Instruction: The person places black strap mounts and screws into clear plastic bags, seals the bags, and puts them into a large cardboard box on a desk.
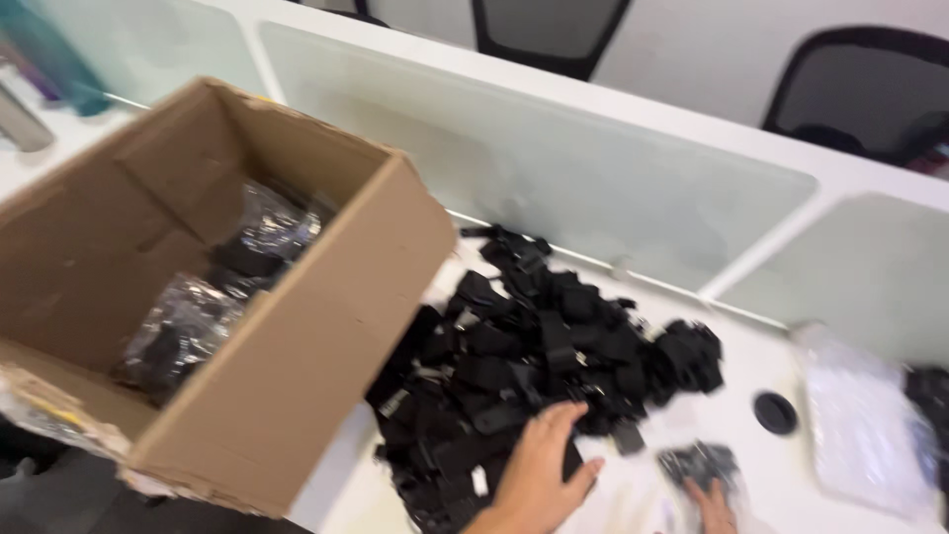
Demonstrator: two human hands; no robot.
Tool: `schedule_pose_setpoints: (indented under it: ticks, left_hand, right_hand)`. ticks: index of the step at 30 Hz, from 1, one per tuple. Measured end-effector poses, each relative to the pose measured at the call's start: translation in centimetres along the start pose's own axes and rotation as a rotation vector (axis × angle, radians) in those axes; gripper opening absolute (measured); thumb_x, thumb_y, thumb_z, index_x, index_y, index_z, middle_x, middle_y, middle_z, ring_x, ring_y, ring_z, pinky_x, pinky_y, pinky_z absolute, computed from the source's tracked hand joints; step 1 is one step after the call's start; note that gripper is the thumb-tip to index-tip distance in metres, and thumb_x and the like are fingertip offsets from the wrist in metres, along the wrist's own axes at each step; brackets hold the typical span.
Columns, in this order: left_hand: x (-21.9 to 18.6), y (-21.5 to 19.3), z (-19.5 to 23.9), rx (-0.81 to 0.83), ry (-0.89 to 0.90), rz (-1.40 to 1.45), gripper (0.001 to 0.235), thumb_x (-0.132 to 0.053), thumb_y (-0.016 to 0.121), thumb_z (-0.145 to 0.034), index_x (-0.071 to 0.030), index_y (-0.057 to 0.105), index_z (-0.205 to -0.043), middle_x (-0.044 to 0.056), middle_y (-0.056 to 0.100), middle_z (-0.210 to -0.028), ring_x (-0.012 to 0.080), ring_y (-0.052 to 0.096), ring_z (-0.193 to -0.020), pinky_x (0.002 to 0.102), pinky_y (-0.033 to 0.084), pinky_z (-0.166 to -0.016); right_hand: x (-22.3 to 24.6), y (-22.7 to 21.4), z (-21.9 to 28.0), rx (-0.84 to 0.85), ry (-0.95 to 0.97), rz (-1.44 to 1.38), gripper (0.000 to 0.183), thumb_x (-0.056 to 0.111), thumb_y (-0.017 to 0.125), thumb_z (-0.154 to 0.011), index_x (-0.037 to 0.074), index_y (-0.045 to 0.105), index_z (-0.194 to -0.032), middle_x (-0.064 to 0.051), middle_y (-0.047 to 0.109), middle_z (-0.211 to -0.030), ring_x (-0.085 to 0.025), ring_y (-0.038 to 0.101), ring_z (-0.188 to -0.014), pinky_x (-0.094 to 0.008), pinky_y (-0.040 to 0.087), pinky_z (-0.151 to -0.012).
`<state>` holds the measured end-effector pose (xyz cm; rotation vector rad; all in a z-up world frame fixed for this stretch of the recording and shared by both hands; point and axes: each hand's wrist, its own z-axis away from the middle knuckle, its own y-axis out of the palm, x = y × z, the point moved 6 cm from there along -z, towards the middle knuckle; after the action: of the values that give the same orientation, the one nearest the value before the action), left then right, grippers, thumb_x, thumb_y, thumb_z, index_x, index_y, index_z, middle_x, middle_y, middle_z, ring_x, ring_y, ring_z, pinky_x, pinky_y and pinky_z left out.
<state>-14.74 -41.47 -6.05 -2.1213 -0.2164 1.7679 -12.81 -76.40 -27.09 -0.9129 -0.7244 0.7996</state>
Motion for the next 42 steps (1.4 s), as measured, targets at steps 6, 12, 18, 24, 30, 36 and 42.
schedule_pose_setpoints:
  ticks: [6, 12, 18, 24, 30, 36, 42]
  left_hand:
    - [7.9, 19.0, 3.6, 0.477, -0.092, -0.283, 0.133, -0.032, 0.095, -0.068, -0.011, 0.01, -0.168, 0.03, 0.004, -0.17, 0.0533, 0.013, -0.153, 0.056, 0.019, -0.123]
    - [9.5, 22.3, 3.2, 0.693, -0.157, -0.622, 0.163, -0.043, 0.104, -0.047, -0.021, -0.004, -0.166, 0.036, -0.028, -0.163, 0.059, -0.024, -0.15, 0.062, 0.002, -0.123]
    - [8.4, 23.0, 2.7, 0.798, -0.235, -0.727, 0.17, -0.042, 0.106, -0.045, -0.026, -0.011, -0.167, 0.044, -0.035, -0.156, 0.0652, -0.031, -0.142, 0.07, -0.003, -0.119]
    - [8.4, 23.8, 2.3, 0.864, -0.321, -0.748, 0.172, -0.039, 0.107, -0.042, -0.023, -0.01, -0.166, 0.046, -0.034, -0.155, 0.0675, -0.029, -0.143, 0.073, 0.0, -0.118]
    - [8.1, 23.6, 2.3, 0.827, -0.306, -0.703, 0.171, -0.037, 0.108, -0.041, -0.021, -0.006, -0.166, 0.045, -0.034, -0.154, 0.0662, -0.031, -0.143, 0.074, -0.001, -0.117]
    - [8.2, 23.3, 2.1, 0.706, -0.321, -0.592, 0.172, -0.032, 0.11, -0.031, -0.027, 0.002, -0.165, 0.038, -0.035, -0.157, 0.059, -0.032, -0.146, 0.068, -0.004, -0.12]
    - [8.7, 23.3, 1.9, 0.645, -0.278, -0.606, 0.17, -0.031, 0.111, -0.027, -0.031, 0.008, -0.162, 0.036, -0.033, -0.158, 0.0576, -0.025, -0.147, 0.067, -0.004, -0.12]
  right_hand:
    - [-13.7, 0.6, 2.5, -0.084, 0.332, 0.045, 0.155, 0.047, 0.103, -0.042, 0.025, 0.0, -0.155, -0.029, 0.005, -0.161, -0.047, 0.008, -0.153, -0.065, 0.014, -0.12]
    - [-16.7, 4.9, 5.6, 0.197, 0.064, 0.137, 0.182, 0.067, 0.104, -0.042, 0.014, -0.027, -0.156, -0.043, -0.021, -0.158, -0.064, -0.016, -0.145, -0.077, 0.005, -0.113]
    - [-14.8, 5.4, 6.3, 0.497, -0.05, 0.337, 0.178, 0.081, 0.093, -0.06, -0.013, -0.03, -0.147, -0.047, -0.033, -0.15, -0.07, -0.039, -0.137, -0.092, 0.002, -0.094]
    - [-11.2, 1.1, 9.8, 0.558, 0.291, 0.12, 0.188, 0.06, 0.106, -0.047, 0.015, -0.045, -0.15, -0.034, -0.054, -0.15, -0.073, -0.027, -0.138, -0.087, 0.016, -0.103]
    - [-9.0, -1.2, 11.6, 0.602, 0.3, 0.142, 0.191, 0.061, 0.107, -0.047, 0.012, -0.046, -0.149, -0.038, -0.053, -0.148, -0.075, -0.025, -0.136, -0.086, 0.017, -0.103]
    - [-9.0, -1.5, 11.3, 0.668, 0.282, 0.144, 0.187, 0.062, 0.104, -0.05, 0.012, -0.048, -0.147, -0.039, -0.053, -0.148, -0.077, -0.023, -0.136, -0.086, 0.019, -0.103]
    - [-9.1, -1.4, 12.1, 0.578, 0.241, 0.028, 0.185, 0.057, 0.104, -0.049, 0.017, -0.046, -0.148, -0.036, -0.053, -0.149, -0.074, -0.027, -0.138, -0.086, 0.014, -0.105]
